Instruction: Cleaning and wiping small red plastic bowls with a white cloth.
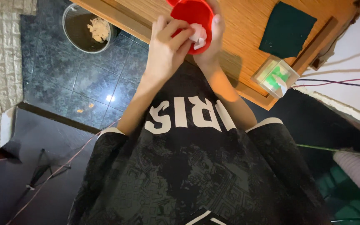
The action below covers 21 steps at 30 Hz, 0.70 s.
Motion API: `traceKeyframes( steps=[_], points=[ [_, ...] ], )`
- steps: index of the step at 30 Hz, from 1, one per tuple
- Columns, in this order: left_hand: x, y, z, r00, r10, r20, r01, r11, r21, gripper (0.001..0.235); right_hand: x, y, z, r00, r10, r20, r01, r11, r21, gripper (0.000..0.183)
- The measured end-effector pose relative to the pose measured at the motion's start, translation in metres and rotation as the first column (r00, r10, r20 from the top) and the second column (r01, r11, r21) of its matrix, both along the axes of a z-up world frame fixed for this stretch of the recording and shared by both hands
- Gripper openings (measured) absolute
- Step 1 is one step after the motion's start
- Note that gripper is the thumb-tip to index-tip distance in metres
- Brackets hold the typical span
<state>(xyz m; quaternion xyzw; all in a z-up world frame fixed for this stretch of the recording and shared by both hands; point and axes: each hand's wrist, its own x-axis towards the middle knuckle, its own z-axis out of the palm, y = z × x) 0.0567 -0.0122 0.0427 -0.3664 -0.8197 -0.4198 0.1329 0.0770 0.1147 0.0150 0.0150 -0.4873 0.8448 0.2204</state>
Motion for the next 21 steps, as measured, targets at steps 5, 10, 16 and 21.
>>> traceKeyframes(
  steps=[5,10,16,21],
  points=[
    [0.010,-0.010,-0.022,0.967,0.041,0.252,-0.079,0.987,0.143,0.031,0.004,0.010,-0.058,0.977,0.185,0.105,-0.140,0.930,-0.339,0.044],
    [0.004,-0.036,-0.109,0.699,0.032,0.715,-0.238,0.953,0.189,0.029,0.011,0.019,-0.139,0.946,0.251,0.206,-0.207,0.955,-0.211,0.033],
    [0.015,-0.052,-0.236,0.584,-0.211,0.784,-0.160,0.916,0.367,0.017,0.022,0.025,-0.191,0.772,0.194,0.605,-0.392,0.895,0.214,0.038],
    [0.019,-0.054,-0.321,0.636,0.133,0.760,-0.362,0.921,0.142,0.017,0.031,0.042,-0.281,0.916,0.032,0.400,-0.311,0.688,0.656,0.028]
  ],
)
